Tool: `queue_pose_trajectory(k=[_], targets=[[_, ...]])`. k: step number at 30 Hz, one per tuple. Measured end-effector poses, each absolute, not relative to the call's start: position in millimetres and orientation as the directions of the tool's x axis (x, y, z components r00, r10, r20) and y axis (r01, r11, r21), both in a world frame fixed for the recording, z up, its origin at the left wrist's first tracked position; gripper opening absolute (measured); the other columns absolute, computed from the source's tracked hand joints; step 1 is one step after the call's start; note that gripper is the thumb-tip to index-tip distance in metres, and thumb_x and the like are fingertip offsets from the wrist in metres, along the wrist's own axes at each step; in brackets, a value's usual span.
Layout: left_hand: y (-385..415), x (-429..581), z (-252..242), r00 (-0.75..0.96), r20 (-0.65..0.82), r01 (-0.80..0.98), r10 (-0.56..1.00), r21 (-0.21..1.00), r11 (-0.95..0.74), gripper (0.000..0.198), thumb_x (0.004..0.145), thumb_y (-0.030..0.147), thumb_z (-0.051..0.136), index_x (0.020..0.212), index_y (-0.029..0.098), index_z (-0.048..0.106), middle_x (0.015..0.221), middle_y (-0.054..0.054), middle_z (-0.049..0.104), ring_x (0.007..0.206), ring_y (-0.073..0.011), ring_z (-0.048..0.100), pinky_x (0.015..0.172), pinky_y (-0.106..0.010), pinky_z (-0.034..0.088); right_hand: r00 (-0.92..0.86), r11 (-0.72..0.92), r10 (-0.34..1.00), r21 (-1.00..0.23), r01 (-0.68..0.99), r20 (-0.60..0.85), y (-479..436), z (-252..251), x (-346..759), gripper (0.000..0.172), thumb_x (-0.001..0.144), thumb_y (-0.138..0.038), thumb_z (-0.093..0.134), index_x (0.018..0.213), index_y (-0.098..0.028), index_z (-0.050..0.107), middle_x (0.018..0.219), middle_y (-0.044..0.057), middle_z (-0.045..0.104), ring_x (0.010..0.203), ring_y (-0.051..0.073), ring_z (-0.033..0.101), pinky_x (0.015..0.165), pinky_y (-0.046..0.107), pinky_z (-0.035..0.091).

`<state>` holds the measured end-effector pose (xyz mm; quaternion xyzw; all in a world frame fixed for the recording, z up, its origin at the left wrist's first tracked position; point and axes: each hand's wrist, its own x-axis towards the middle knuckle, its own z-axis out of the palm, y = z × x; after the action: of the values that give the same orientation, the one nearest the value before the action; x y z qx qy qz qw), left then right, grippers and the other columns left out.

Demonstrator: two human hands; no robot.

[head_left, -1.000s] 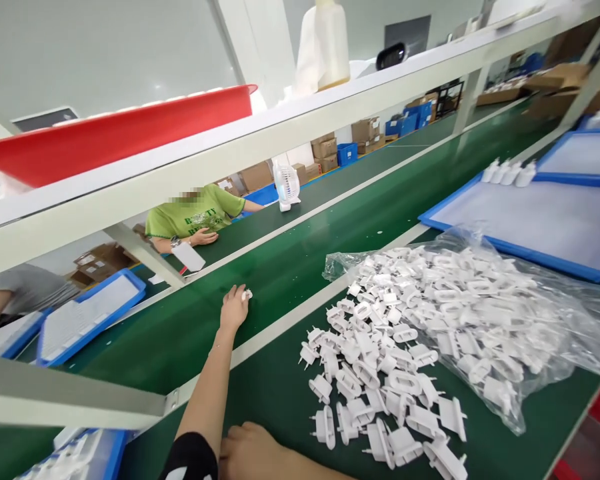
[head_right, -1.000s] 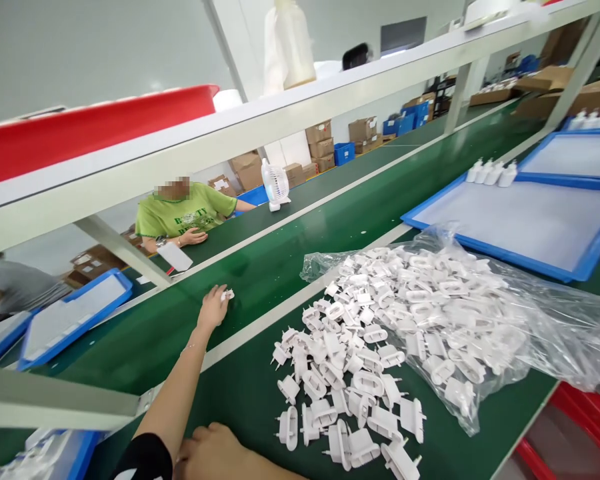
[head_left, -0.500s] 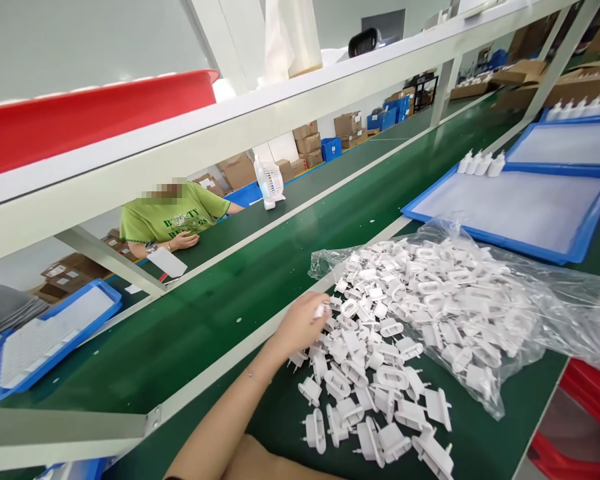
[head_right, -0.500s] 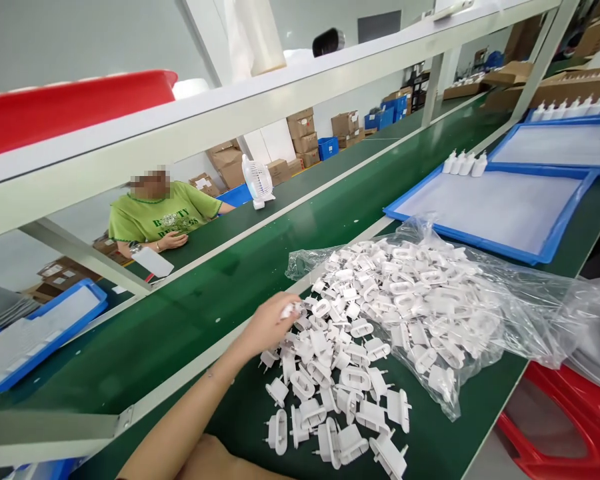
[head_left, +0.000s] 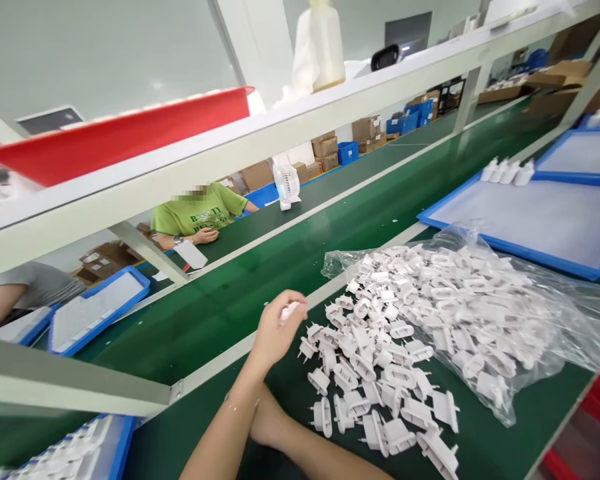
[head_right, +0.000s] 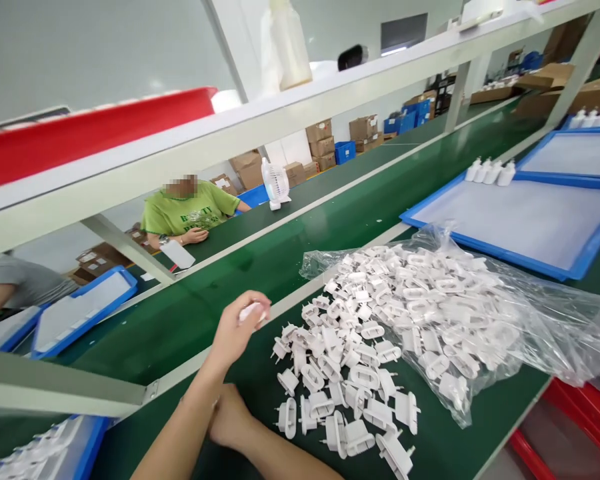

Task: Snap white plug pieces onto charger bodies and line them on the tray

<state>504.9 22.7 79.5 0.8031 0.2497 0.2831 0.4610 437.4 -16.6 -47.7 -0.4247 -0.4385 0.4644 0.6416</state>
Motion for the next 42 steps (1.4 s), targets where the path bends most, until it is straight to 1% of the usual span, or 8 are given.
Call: queue_pose_trajectory(k=[5, 10, 16, 22, 28, 32, 36, 42], targets=[[41.6, 423.4, 45.2, 0.503, -0.029, -0.063, 0.864, 0.996, 0.070, 0.055, 0.078, 0.072, 0.036, 0.081, 0.018, 0.045, 0.054, 0.000, 0.056, 0.034, -0.0049, 0.029, 0.039, -0.019, 0.022, 0.501, 0.267, 0.865, -0.877, -0.399, 0.035, -12.0, -47.8, 454.6, 0.040, 0.089, -0.053, 0.035, 0.081, -0.018, 0.053, 0.071, 0.001, 0.054, 0.056, 0.012, 0.047, 0.053, 0.024, 0.040], [45.9, 365.6, -3.9, 0.455, -0.242, 0.017, 0.857, 0.965, 0.263, 0.070, 0.075, 0.079, 0.027, 0.096, 0.015, 0.047, 0.051, 0.000, 0.054, 0.033, -0.0034, 0.025, 0.040, -0.017, 0.014, 0.466, 0.189, 0.885, -0.922, -0.339, 0.010, -19.6, -55.6, 454.1, 0.043, 0.090, -0.052, 0.031, 0.103, -0.019, 0.056, 0.094, 0.007, 0.058, 0.074, 0.016, 0.055, 0.062, 0.027, 0.044], [30.4, 343.6, -35.3, 0.497, -0.306, -0.018, 0.812, 0.932, 0.362, 0.076, 0.073, 0.079, 0.035, 0.115, 0.017, 0.045, 0.060, 0.003, 0.051, 0.039, -0.0052, 0.034, 0.041, -0.017, 0.020, 0.280, 0.227, 0.938, -0.973, -0.046, 0.206, -21.8, -59.6, 448.0, 0.017, 0.079, -0.033, 0.053, 0.080, -0.018, 0.062, 0.095, 0.007, 0.059, 0.089, 0.021, 0.054, 0.079, 0.033, 0.043], [27.1, 336.7, -39.6, 0.517, -0.206, -0.167, 0.831, 0.928, 0.334, 0.071, 0.078, 0.073, 0.039, 0.120, 0.015, 0.046, 0.065, -0.002, 0.057, 0.045, -0.0095, 0.045, 0.044, -0.020, 0.028, 0.223, 0.167, 0.970, -0.935, -0.314, 0.099, -25.8, -52.5, 455.5, 0.023, 0.079, -0.041, 0.055, 0.078, -0.019, 0.056, 0.072, 0.001, 0.058, 0.071, 0.017, 0.055, 0.068, 0.029, 0.044], [28.9, 336.2, -41.7, 0.445, -0.190, -0.101, 0.875, 0.960, 0.260, 0.059, 0.081, 0.064, 0.046, 0.110, 0.014, 0.053, 0.059, -0.001, 0.055, 0.044, -0.0086, 0.044, 0.043, -0.019, 0.024, 0.207, 0.171, 0.973, -0.924, -0.343, 0.103, -30.6, -47.6, 452.3, 0.027, 0.083, -0.047, 0.052, 0.082, -0.020, 0.050, 0.068, 0.000, 0.058, 0.065, 0.017, 0.057, 0.062, 0.028, 0.043], [30.1, 333.7, -48.5, 0.389, -0.082, 0.047, 0.917, 0.996, 0.069, 0.048, 0.082, 0.058, 0.049, 0.101, 0.015, 0.058, 0.061, -0.001, 0.056, 0.045, -0.0085, 0.043, 0.046, -0.021, 0.030, 0.220, 0.196, 0.962, -0.971, -0.135, 0.163, -30.2, -52.7, 453.4, 0.022, 0.088, -0.041, 0.046, 0.088, -0.020, 0.051, 0.070, 0.000, 0.058, 0.065, 0.016, 0.055, 0.060, 0.026, 0.041], [55.6, 327.5, -57.8, 0.166, 0.119, 0.294, 0.979, 0.942, -0.164, 0.040, 0.084, 0.047, 0.049, 0.112, 0.020, 0.051, 0.110, -0.010, 0.058, 0.090, -0.0203, 0.059, 0.071, -0.029, 0.047, 0.213, 0.218, 0.943, -0.957, 0.190, 0.256, -31.1, -55.0, 454.4, 0.016, 0.089, -0.031, 0.044, 0.093, -0.020, 0.054, 0.075, 0.001, 0.060, 0.065, 0.016, 0.054, 0.061, 0.026, 0.039], [137.8, 308.0, -36.6, 0.016, 0.338, 0.914, 0.941, 0.376, -0.150, 0.060, 0.078, 0.019, 0.047, 0.134, 0.010, 0.028, 0.143, -0.020, 0.026, 0.136, -0.0332, 0.018, 0.107, -0.048, 0.024, 0.168, 0.299, 0.910, -0.880, 0.370, 0.380, -31.9, -52.1, 453.9, 0.016, 0.085, -0.019, 0.045, 0.096, -0.021, 0.056, 0.082, 0.002, 0.061, 0.069, 0.016, 0.055, 0.064, 0.026, 0.041]])
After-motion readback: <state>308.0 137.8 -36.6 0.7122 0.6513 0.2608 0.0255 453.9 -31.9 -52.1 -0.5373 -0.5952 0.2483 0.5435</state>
